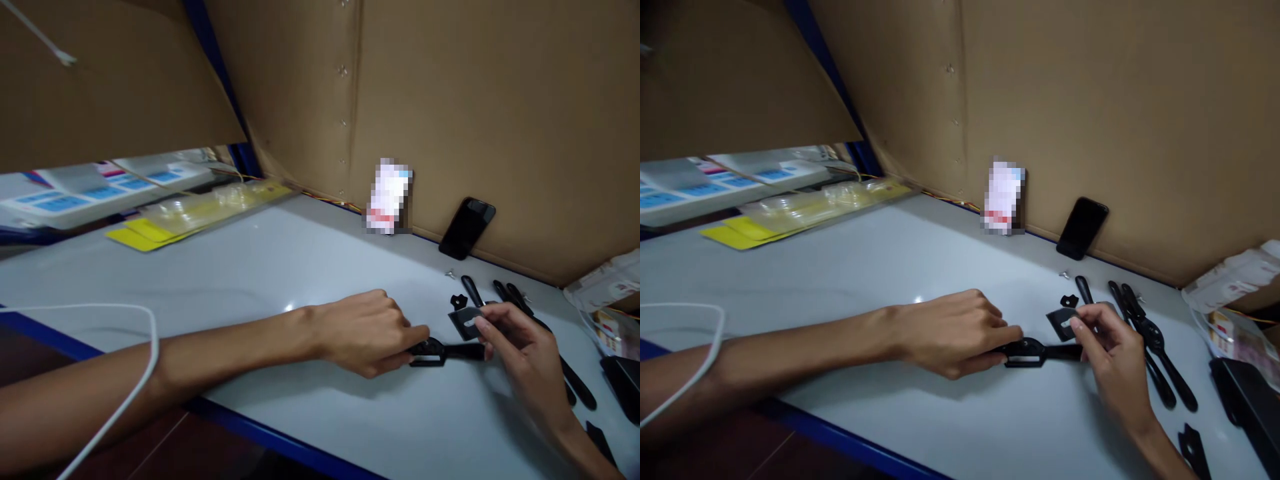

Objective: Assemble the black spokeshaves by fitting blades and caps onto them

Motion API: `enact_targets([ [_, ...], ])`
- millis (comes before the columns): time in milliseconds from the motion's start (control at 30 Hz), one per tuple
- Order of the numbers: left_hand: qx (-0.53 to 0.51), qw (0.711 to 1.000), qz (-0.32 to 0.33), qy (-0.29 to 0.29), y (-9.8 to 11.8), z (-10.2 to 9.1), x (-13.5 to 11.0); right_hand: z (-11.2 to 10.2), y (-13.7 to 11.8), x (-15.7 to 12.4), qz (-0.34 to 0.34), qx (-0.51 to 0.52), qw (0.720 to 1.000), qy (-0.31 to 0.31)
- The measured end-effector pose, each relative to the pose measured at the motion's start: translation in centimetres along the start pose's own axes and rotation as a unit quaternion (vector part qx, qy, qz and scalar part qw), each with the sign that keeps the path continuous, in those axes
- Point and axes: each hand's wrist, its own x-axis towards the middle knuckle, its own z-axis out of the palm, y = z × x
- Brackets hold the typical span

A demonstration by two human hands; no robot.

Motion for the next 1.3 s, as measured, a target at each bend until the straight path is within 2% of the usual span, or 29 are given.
enact_targets([
  [67,0.004,1.0,-0.001,0.004,-0.2,-0.1,-0.2,-0.1,0.4,0.2,-0.001,0.003,1.0,0.011],
  [267,-0.022,0.996,0.012,0.082,-1.2,-0.4,-0.2,-0.2,0.9,0.5,0.014,0.0,1.0,0.008],
  [367,-0.029,0.997,0.011,0.077,-1.5,-0.1,0.0,0.0,0.8,0.4,0.015,-0.007,1.0,0.004],
  [600,-0.064,0.996,-0.037,0.049,-2.0,1.0,0.2,0.0,1.0,0.2,0.016,-0.012,1.0,-0.001],
  [733,-0.067,0.997,-0.016,0.046,-1.9,0.5,0.1,0.0,1.0,0.2,0.017,-0.005,1.0,0.003],
  [900,-0.114,0.993,-0.006,0.004,-0.5,-0.1,-0.2,0.1,0.8,0.3,0.016,-0.008,1.0,0.013],
  [1000,-0.149,0.989,-0.005,0.01,0.0,-0.4,-0.3,0.1,0.7,0.3,0.013,-0.015,1.0,0.02],
  [1133,-0.102,0.993,0.028,0.05,-0.4,-0.3,-0.1,0.0,0.8,0.3,0.011,-0.017,1.0,0.02],
  [1300,-0.062,0.996,0.049,0.041,-1.3,0.0,0.0,0.1,1.0,0.5,0.024,-0.01,1.0,0.01],
])
